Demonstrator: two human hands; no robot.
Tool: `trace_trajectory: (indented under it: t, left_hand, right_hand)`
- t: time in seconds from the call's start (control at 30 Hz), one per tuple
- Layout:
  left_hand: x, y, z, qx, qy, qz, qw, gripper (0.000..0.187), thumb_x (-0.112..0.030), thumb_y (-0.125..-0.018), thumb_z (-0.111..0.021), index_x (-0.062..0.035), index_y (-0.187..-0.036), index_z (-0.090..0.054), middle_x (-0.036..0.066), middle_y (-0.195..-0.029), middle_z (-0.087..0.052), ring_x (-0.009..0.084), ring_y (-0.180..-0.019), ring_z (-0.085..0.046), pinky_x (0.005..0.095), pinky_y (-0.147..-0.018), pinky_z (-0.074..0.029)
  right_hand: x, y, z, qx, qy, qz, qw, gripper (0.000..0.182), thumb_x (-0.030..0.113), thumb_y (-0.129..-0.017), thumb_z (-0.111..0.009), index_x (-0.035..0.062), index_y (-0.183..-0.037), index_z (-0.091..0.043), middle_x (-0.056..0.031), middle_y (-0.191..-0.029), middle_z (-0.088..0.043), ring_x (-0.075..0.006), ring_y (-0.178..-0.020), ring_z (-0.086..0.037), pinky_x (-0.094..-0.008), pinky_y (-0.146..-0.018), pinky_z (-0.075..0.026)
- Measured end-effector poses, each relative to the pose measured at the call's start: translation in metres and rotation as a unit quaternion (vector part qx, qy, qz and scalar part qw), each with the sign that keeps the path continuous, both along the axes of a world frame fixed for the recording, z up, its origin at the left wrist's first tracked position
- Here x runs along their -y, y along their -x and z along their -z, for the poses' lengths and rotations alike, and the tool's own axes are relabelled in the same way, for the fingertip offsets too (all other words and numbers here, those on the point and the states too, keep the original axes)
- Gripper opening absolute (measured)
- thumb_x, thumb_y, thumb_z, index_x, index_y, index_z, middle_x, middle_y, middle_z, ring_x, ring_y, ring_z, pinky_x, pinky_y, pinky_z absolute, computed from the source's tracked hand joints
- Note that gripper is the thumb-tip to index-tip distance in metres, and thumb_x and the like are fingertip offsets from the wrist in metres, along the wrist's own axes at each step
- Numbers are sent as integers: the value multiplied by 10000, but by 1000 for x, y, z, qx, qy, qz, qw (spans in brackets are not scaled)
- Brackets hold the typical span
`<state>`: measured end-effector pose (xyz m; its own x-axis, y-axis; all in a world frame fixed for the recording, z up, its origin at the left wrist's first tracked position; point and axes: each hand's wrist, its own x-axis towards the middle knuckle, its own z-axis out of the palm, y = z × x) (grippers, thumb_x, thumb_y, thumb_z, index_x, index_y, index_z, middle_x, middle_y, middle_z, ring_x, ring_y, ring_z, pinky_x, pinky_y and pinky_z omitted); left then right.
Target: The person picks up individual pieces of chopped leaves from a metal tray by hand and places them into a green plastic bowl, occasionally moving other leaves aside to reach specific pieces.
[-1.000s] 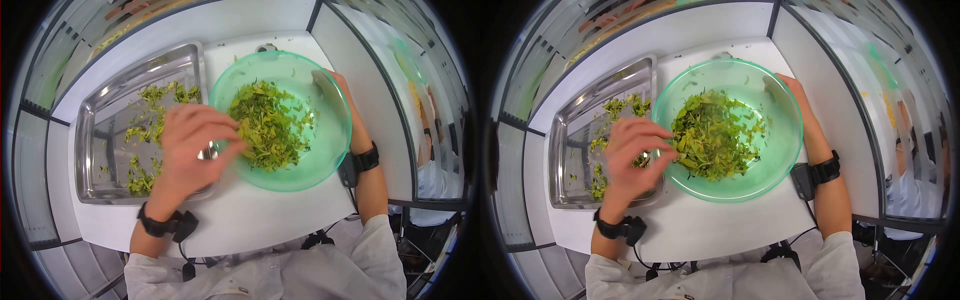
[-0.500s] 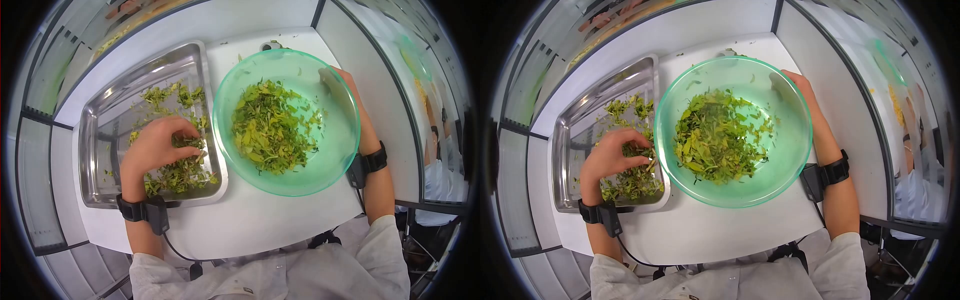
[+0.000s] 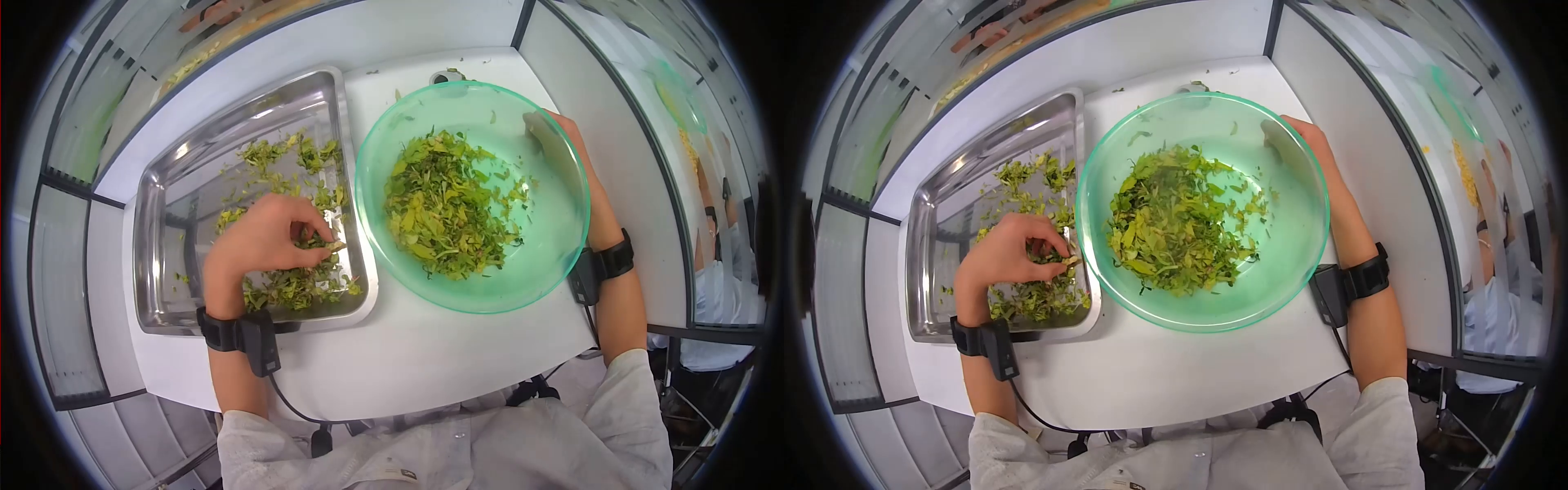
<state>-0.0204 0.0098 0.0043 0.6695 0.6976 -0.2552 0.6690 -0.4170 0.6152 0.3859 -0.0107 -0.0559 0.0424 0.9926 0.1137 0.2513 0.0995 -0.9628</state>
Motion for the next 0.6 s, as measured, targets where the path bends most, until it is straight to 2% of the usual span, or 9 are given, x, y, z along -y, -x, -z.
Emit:
trace_trajectory:
  t: [0.2,0.27,0.33,0.4,0.53,0.6]
  left_hand:
    - [-2,1,1,38,-38,-34,998,147,-85,-667,-715,-33,-791,-655,57,-745,-627,157,-639,-571,286,-586,-456]
    - [-3,2,5,79,-88,-16,993,166,-62,-672,-692,-27,-812,-610,53,-752,-616,160,-668,-582,288,-604,-457]
    - [-2,-1,0,74,-84,-33,993,170,-56,-681,-673,-31,-834,-604,54,-769,-619,167,-682,-588,299,-625,-463]
    - [0,-3,-4,44,-79,-83,992,161,17,-702,-608,-27,-851,-569,50,-825,-608,175,-759,-572,290,-719,-461]
    - [-3,-2,0,52,-136,-77,986,159,50,-698,-568,-26,-837,-570,58,-826,-594,190,-782,-574,293,-725,-458]
    - [-4,0,0,76,-161,-36,983,173,70,-677,-549,-20,-822,-575,66,-833,-570,212,-810,-573,304,-733,-456]
  right_hand:
    - [-5,-5,5,38,-14,3,999,237,254,-929,-601,42,-823,-611,57,-721,-524,-32,-668,-464,-213,-595,-403]
    - [-3,0,2,4,-1,10,1000,238,255,-930,-602,47,-816,-607,58,-722,-525,-29,-669,-462,-212,-597,-404]
    - [-5,-2,5,4,-3,-1,1000,247,261,-930,-602,46,-810,-604,59,-729,-526,-29,-673,-458,-211,-601,-402]
    - [-4,-1,4,9,-16,-3,1000,259,270,-931,-599,43,-806,-599,56,-726,-524,-31,-672,-455,-211,-600,-399]
    - [-6,-3,7,8,-10,0,1000,266,273,-931,-597,39,-805,-597,51,-720,-522,-33,-672,-455,-216,-597,-399]
    - [-7,-5,8,27,-12,3,1000,273,277,-930,-597,38,-796,-592,48,-715,-518,-35,-672,-452,-220,-594,-398]
